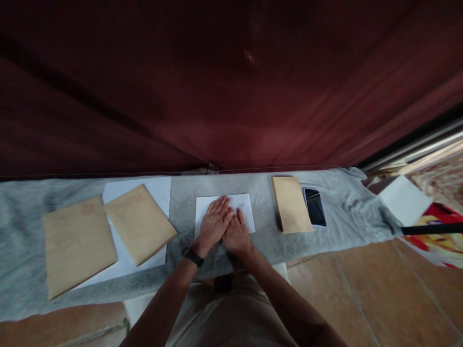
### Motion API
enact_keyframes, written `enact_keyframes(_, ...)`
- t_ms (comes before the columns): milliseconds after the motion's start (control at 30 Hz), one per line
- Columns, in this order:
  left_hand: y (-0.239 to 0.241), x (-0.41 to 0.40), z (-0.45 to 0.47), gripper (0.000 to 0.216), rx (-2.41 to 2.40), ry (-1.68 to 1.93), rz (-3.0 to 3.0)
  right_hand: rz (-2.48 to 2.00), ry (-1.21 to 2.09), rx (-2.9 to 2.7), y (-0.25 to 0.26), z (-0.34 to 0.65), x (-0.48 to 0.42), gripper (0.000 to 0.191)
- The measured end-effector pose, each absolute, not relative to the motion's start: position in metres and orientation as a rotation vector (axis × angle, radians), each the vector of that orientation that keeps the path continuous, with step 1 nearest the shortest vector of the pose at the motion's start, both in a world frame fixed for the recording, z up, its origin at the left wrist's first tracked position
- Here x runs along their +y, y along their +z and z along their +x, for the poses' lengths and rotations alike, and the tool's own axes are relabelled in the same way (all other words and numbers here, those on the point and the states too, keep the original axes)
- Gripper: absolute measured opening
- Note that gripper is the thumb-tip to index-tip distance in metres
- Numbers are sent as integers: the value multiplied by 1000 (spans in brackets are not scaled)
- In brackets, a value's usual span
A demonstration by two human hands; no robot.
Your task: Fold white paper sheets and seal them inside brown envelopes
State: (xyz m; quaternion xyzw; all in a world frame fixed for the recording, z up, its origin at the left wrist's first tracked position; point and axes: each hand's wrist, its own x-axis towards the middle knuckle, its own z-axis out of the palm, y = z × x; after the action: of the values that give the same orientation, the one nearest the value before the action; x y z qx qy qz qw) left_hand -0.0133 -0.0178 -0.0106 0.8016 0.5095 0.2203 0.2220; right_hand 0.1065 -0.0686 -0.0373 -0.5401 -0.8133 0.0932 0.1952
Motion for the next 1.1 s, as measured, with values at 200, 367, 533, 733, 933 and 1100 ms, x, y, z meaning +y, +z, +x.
enact_keyframes(200, -9, -20, -20, 56, 1522, 427, 2424, -1493, 171, -2368, -28, 121, -88, 52)
enact_keyframes(367, -11, -21, -16, 58, 1545, 426, 2500, -1478, 253, -2396, -17, 136, -107, 51)
enact_keyframes(533, -16, -23, -15, 58, 1618, 433, 2479, -1477, 314, -2420, -10, 145, -117, 53)
enact_keyframes(733, -15, -31, -21, 61, 1838, 427, 2375, -1500, 413, -2405, -2, 152, -120, 49)
enact_keyframes(933, -9, -37, -26, 64, 1943, 381, 2312, -1577, 541, -2118, 6, 129, -84, 49)
enact_keyframes(1100, -12, -38, -28, 62, 1897, 323, 2345, -1625, 452, -2164, 1, 95, -33, 51)
